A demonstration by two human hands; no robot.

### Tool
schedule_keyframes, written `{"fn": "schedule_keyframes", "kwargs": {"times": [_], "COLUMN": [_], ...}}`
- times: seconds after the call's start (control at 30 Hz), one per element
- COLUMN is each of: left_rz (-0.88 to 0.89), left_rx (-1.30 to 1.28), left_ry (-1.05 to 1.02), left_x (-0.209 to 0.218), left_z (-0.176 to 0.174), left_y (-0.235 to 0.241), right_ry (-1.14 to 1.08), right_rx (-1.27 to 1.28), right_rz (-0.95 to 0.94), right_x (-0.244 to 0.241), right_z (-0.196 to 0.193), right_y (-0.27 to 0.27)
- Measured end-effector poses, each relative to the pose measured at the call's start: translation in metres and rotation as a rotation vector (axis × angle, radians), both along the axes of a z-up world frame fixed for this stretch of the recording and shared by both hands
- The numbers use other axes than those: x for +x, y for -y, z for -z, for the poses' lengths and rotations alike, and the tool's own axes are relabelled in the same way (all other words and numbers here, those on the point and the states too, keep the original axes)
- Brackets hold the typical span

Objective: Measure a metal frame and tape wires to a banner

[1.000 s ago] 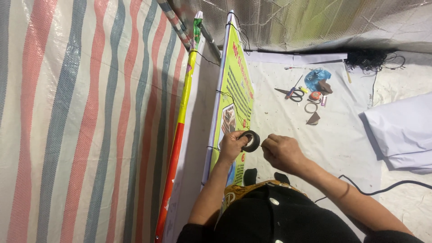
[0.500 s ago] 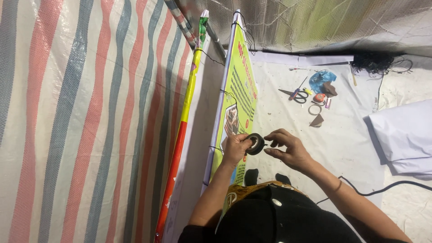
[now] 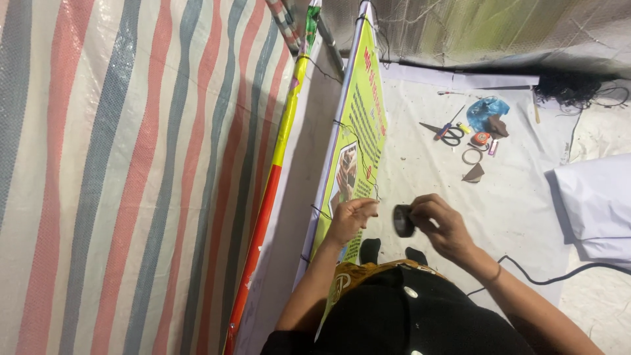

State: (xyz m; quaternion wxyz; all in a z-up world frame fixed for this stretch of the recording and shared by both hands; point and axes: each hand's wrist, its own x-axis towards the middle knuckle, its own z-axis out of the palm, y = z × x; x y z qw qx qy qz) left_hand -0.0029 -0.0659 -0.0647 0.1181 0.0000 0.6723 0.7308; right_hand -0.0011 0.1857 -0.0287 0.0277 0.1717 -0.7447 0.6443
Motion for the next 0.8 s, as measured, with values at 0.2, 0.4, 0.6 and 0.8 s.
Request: {"fn": "schedule_keyframes", "kwargs": {"times": [0.2, 0.4, 0.6, 0.8], "left_rz": [0.041, 0.111, 0.121, 0.106], "left_rx": [0.122, 0.094, -0.074, -0.422], "left_ry": [-0.016, -0.030, -0.148, -0.465], "left_x": [0.002, 0.002, 0.017, 0.035], "left_z": [-0.012, -0.038, -0.047, -0.051], "left_y": [0.015, 0.016, 0.011, -0.011], "right_ry": [-0.012, -0.195, -0.330, -0.308], "right_rx": [0.150, 0.296, 0.397, 0.390], "right_rz": [-0.010, -0.041, -0.119, -0.115], "right_x": [0.004, 0.001, -0.005, 0.001], "right_z": [-0.007, -0.006, -0.013, 0.006], "right_y": [-0.020, -0.005, 0.015, 0.032]}}
